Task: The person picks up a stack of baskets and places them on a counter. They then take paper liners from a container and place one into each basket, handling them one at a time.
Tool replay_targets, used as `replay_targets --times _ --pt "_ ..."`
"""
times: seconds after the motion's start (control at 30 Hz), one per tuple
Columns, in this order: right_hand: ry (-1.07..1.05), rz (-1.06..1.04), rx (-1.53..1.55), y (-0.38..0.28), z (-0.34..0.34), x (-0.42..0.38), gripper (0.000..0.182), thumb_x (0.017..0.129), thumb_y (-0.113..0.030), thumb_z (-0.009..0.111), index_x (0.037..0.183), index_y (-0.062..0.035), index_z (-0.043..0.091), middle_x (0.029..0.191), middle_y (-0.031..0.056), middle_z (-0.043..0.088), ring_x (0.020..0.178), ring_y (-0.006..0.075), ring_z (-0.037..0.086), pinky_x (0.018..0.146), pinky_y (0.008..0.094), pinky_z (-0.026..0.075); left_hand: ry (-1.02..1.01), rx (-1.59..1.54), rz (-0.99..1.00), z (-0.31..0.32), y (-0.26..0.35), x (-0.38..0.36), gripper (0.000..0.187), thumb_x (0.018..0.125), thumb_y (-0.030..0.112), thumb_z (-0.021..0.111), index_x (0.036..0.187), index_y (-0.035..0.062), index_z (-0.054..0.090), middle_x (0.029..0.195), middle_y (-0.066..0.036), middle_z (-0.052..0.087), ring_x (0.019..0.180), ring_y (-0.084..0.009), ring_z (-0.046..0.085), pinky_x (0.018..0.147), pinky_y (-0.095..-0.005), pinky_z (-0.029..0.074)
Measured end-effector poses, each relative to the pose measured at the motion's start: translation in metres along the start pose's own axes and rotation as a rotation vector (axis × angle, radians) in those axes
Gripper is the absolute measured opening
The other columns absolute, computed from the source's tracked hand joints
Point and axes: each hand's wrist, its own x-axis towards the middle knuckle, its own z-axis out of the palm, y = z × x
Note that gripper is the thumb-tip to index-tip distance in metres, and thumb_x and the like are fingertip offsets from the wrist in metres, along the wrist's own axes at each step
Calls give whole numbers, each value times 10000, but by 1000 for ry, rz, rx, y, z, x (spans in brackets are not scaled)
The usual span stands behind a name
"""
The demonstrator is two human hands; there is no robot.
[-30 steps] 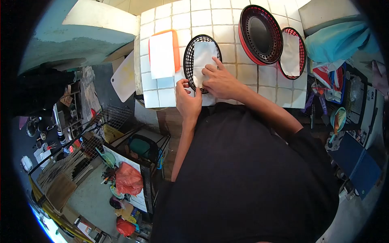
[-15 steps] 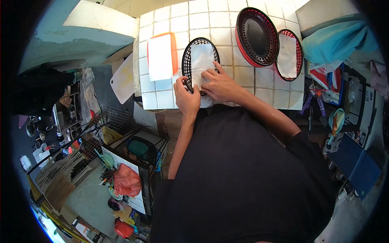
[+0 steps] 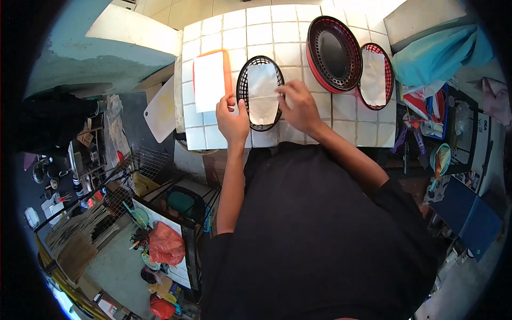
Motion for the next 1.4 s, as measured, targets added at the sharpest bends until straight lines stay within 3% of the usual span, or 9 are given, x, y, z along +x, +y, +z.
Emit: replay_targets --times 0.03,0.1,0.13,0.53,0.63,0.7,0.77,1.03,1.4 --pt "-2 -4 -2 3 -1 2 175 830 -125 725 973 -50 657 995 116 629 972 254 627 872 404 495 4 -3 -1 2 -3 4 303 834 140 729 1109 42 649 871 -66 578 758 -226 543 728 -384 469" --pt "21 432 121 10 -4 6 198 847 -147 745 965 -24 643 803 114 642 729 238 639 638 373 491 -140 -54 -171 5 -6 11 233 828 165 743 1003 33 667 755 -55 585 669 -222 561 662 -382 476" --pt "4 461 118 18 -4 8 251 831 -206 778 899 -5 644 661 96 618 599 217 613 598 364 488 -140 -60 -167 6 -5 10 233 828 165 743 1003 33 667 755 -55 585 669 -222 561 662 -382 476" --pt "58 491 110 37 9 10 214 780 -160 777 833 0 645 704 116 679 646 225 670 620 354 515 -60 47 -200 2 14 5 238 825 259 764 788 47 664 669 -52 677 609 -250 659 615 -389 509" --pt "141 421 76 30 12 15 181 787 -129 760 842 0 644 698 120 676 637 223 667 617 351 513 -120 144 -217 6 13 0 252 839 287 751 769 60 668 717 -52 676 694 -271 665 662 -408 513" --pt "135 443 85 30 9 18 159 791 -117 746 847 -3 650 700 121 675 633 222 664 619 351 513 89 210 81 9 7 -3 240 850 289 741 756 79 674 766 -52 659 791 -280 646 713 -416 505" --pt "100 494 108 32 9 19 170 787 -113 745 889 -4 664 709 113 677 639 213 662 627 351 517 62 220 43 7 6 -5 226 854 278 739 746 91 672 802 -56 635 871 -276 622 750 -420 494" --pt "51 545 304 14 -8 11 270 783 -137 773 988 13 682 740 107 693 652 181 672 633 321 541 -11 -67 -194 -19 34 -6 291 885 249 727 730 18 642 656 -45 644 522 -176 531 564 -355 444" --pt "41 560 315 14 -23 7 224 825 -133 743 935 55 688 789 155 722 702 195 712 674 329 566 -50 -131 -163 -3 34 -10 304 875 246 748 712 33 604 614 -52 629 547 -164 590 565 -342 450"
